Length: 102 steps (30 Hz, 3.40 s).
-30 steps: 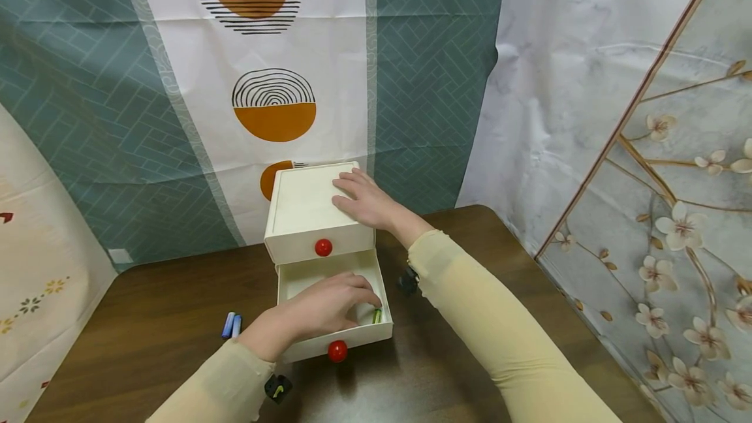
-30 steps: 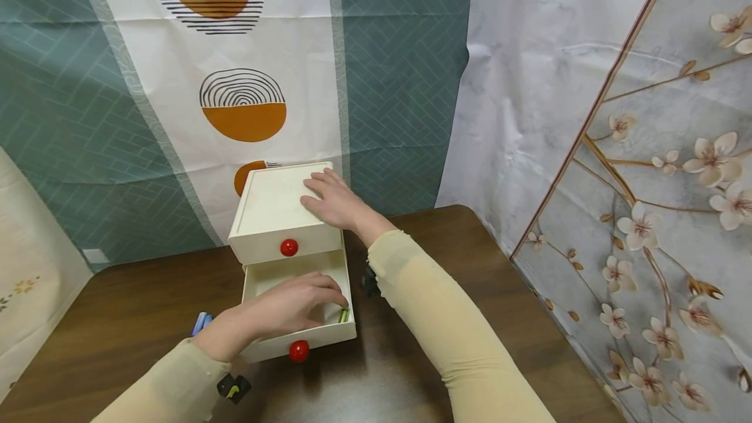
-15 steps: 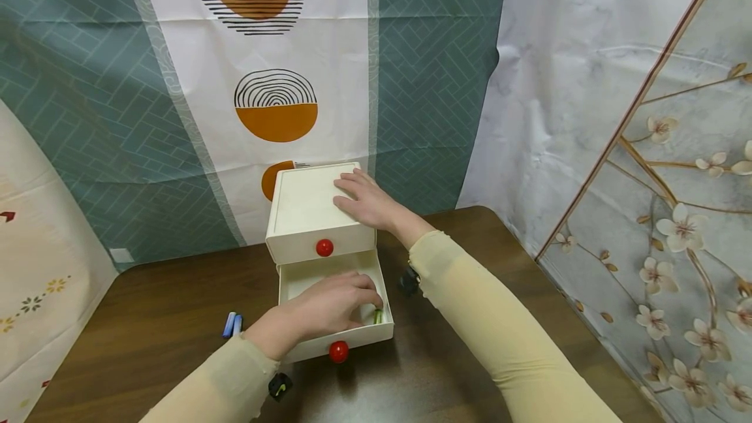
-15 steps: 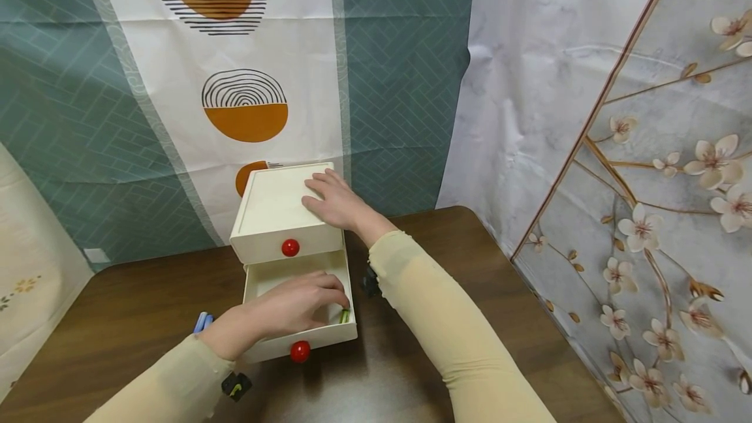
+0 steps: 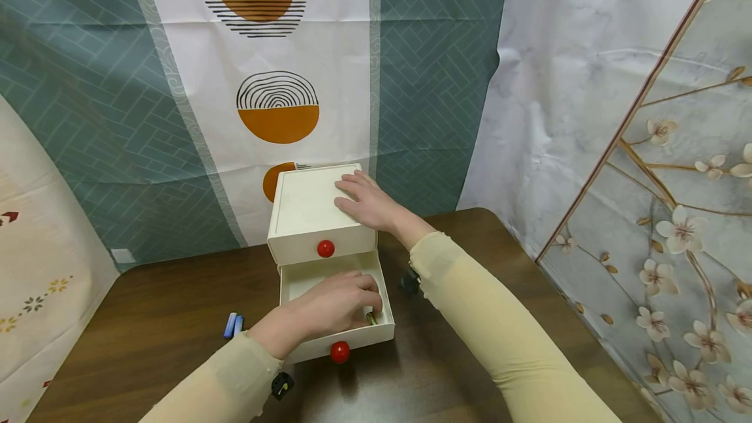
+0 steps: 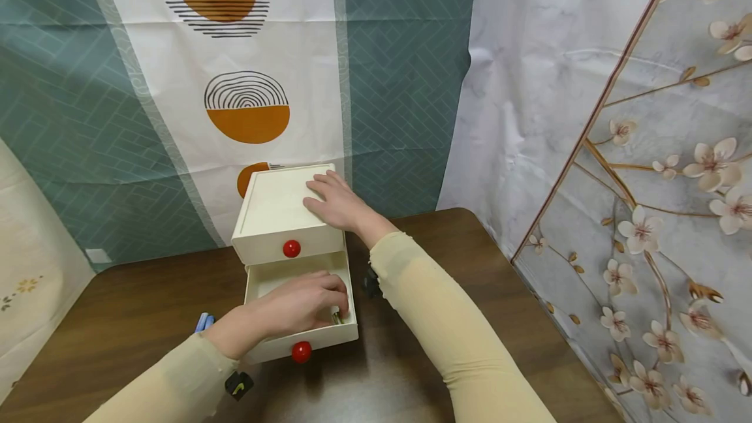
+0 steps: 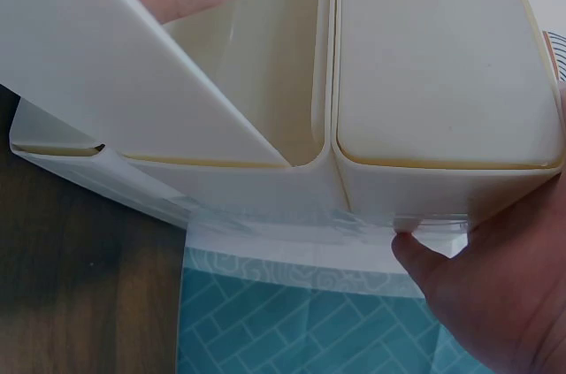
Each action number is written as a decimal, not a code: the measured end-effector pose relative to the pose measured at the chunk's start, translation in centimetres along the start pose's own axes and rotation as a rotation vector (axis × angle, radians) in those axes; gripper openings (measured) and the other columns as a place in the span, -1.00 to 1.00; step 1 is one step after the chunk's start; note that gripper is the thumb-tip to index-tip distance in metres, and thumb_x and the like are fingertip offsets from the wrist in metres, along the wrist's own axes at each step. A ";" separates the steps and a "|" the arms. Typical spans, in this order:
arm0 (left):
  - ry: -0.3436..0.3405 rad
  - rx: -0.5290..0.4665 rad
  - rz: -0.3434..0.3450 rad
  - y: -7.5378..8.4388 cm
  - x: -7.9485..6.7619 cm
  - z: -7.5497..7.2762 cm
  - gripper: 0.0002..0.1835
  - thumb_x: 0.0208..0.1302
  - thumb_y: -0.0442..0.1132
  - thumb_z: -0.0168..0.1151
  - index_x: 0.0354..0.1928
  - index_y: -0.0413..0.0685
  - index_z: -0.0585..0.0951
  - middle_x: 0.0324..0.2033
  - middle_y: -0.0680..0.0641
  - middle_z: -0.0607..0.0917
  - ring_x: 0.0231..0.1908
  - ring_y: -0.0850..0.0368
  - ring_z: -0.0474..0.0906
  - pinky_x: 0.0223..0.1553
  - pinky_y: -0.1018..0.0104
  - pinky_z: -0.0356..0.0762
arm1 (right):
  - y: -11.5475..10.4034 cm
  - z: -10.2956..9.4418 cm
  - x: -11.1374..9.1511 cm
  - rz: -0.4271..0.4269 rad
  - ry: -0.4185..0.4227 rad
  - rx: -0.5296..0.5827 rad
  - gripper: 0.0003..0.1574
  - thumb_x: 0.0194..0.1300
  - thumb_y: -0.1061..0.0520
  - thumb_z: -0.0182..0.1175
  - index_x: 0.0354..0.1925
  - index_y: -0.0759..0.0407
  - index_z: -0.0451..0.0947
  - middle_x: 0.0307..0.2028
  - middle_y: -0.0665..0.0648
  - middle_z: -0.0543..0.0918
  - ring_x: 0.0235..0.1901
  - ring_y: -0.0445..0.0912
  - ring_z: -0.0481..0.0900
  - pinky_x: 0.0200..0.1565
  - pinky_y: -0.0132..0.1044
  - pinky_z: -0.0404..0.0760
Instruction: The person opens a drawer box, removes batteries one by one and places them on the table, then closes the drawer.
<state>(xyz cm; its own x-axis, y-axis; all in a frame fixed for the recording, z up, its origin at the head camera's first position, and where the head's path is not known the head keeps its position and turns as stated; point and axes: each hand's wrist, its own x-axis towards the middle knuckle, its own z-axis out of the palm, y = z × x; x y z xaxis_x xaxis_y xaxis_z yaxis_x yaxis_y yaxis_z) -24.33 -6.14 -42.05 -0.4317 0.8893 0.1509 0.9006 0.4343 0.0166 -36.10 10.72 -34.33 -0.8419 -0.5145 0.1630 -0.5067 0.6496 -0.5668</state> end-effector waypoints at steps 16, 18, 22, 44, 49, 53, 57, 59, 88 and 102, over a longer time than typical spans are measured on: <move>0.032 -0.047 -0.233 -0.5 -0.5 0.0 -0.83 0.35 -0.19 0.59 -0.26 0.12 0.70 -0.31 0.14 0.60 -0.27 0.17 0.50 -0.19 0.24 0.59 | 0.3 0.1 0.2 -0.004 0.004 -0.002 -0.24 0.77 -0.19 -0.06 0.72 0.06 0.25 0.74 0.09 0.12 0.76 -0.01 -0.27 0.69 0.02 -0.16; 0.037 -0.038 -0.252 -0.6 -0.5 0.1 -0.82 0.35 -0.20 0.60 -0.25 0.11 0.70 -0.32 0.14 0.58 -0.29 0.16 0.50 -0.21 0.23 0.59 | 0.3 0.1 0.2 -0.006 0.004 -0.004 -0.24 0.77 -0.19 -0.06 0.72 0.07 0.25 0.74 0.09 0.12 0.76 -0.01 -0.27 0.69 0.02 -0.16; 0.051 -0.017 -0.298 -0.5 -0.6 0.0 -0.82 0.32 -0.23 0.62 -0.19 0.07 0.72 -0.30 0.12 0.59 -0.31 0.14 0.54 -0.19 0.18 0.65 | 0.2 0.1 0.2 -0.005 0.004 -0.002 -0.24 0.77 -0.19 -0.06 0.72 0.07 0.26 0.74 0.09 0.12 0.76 -0.01 -0.27 0.69 0.01 -0.16; 0.139 0.040 -0.407 0.0 0.0 0.1 -0.85 0.33 -0.29 0.57 -0.30 0.04 0.72 -0.42 0.09 0.70 -0.42 0.14 0.60 -0.31 0.15 0.68 | 0.1 0.0 0.1 -0.005 0.014 0.007 -0.24 0.77 -0.18 -0.05 0.71 0.07 0.26 0.74 0.09 0.12 0.76 -0.02 -0.27 0.69 0.01 -0.16; 0.123 0.059 -0.428 0.1 0.3 0.1 -0.73 0.35 -0.19 0.59 -0.40 0.11 0.62 -0.53 0.14 0.59 -0.51 0.19 0.47 -0.44 0.21 0.54 | 0.1 0.0 0.0 0.000 0.012 0.015 -0.24 0.77 -0.19 -0.05 0.72 0.06 0.26 0.74 0.08 0.12 0.76 -0.02 -0.27 0.69 0.01 -0.16; 0.111 0.062 -0.430 0.1 0.4 0.2 -0.68 0.37 -0.09 0.59 -0.42 0.12 0.59 -0.56 0.15 0.54 -0.52 0.19 0.47 -0.48 0.20 0.48 | 0.0 0.0 -0.1 0.001 0.011 0.014 -0.23 0.77 -0.19 -0.05 0.72 0.06 0.26 0.74 0.08 0.12 0.76 -0.03 -0.28 0.69 0.01 -0.15; 0.087 0.004 -0.438 0.1 0.5 0.3 -0.80 0.40 -0.04 0.57 -0.23 0.08 0.71 -0.47 0.15 0.60 -0.45 0.20 0.52 -0.41 0.19 0.54 | 0.0 -0.1 -0.1 0.000 0.009 0.018 -0.24 0.77 -0.19 -0.06 0.72 0.06 0.26 0.75 0.08 0.11 0.76 -0.03 -0.28 0.69 0.02 -0.16; 0.077 -0.041 -0.436 0.1 0.6 0.3 -0.79 0.39 -0.05 0.57 -0.09 0.06 0.76 -0.41 0.15 0.64 -0.41 0.21 0.53 -0.36 0.20 0.57 | 0.0 -0.1 -0.1 0.000 0.007 0.019 -0.24 0.77 -0.20 -0.06 0.72 0.06 0.25 0.75 0.08 0.10 0.76 -0.03 -0.29 0.69 0.02 -0.16; 0.007 -0.008 -0.399 0.7 1.2 0.6 -0.49 0.29 0.10 0.57 0.19 0.04 0.75 0.04 -0.03 0.75 -0.01 0.02 0.64 -0.04 0.04 0.75 | 0.1 0.0 0.0 -0.018 0.009 0.015 -0.24 0.78 -0.19 -0.07 0.72 0.07 0.25 0.74 0.10 0.12 0.76 -0.02 -0.28 0.69 0.02 -0.15; -0.003 -0.037 -0.413 0.7 1.1 0.5 -0.44 0.30 0.12 0.61 0.24 0.06 0.76 0.08 -0.03 0.74 0.04 0.01 0.64 0.01 0.01 0.74 | 0.2 0.2 0.1 -0.001 0.010 0.001 -0.22 0.77 -0.21 -0.08 0.72 0.08 0.26 0.74 0.10 0.13 0.76 0.00 -0.27 0.69 0.04 -0.16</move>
<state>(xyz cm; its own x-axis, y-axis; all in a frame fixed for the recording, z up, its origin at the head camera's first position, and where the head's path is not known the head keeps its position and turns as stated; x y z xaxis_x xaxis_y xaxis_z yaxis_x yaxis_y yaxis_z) -24.20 -4.75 -42.32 -0.7570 0.6420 0.1213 0.6531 0.7492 0.1105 -36.29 10.68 -34.56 -0.8432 -0.5095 0.1713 -0.5072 0.6485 -0.5677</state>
